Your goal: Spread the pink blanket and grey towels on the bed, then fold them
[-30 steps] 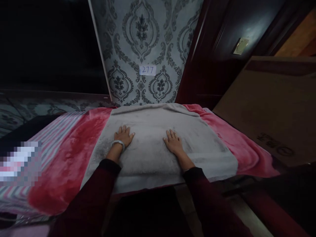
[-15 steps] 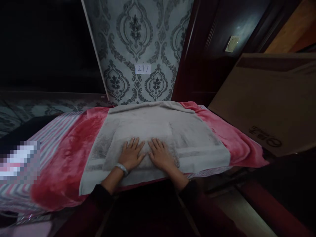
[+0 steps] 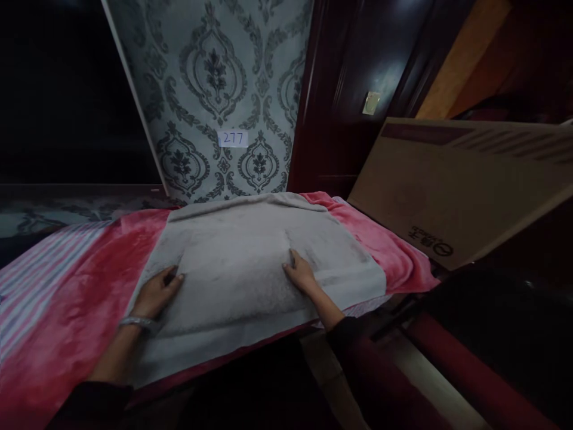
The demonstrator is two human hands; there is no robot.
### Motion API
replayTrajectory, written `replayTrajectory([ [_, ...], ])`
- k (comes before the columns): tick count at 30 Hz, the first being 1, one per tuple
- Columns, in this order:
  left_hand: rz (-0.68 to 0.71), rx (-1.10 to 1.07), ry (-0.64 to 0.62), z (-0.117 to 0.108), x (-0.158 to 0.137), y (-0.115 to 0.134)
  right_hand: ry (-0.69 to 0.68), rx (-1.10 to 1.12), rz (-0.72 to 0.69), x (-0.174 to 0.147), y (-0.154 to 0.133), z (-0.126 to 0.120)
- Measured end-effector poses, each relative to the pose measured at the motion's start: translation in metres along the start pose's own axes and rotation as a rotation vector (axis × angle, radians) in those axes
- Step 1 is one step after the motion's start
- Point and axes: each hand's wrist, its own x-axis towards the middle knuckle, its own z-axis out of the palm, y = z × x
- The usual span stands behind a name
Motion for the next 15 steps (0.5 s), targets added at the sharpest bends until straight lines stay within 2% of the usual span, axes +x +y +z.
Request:
replayTrajectory([
  [3, -0.117, -0.081, -0.015, -0.009, 0.022, 0.013, -0.044, 0.081, 0.087, 0.018, -0.006, -0.005],
  [7, -0.154, -0.075, 0.007, -0.008, 0.042, 0.03, -0.037, 0.105, 0.064, 0.034, -0.015, -0.003],
  [12, -0.116, -0.114, 0.087, 0.005, 0.045, 0.043, 0.007, 0.142, 0.034, 0.041, -0.026, 0.001],
  [15, -0.065, -0.152, 0.128, 0.011, 0.038, 0.042, 0.09, 0.166, -0.059, 0.041, -0.028, 0.002],
])
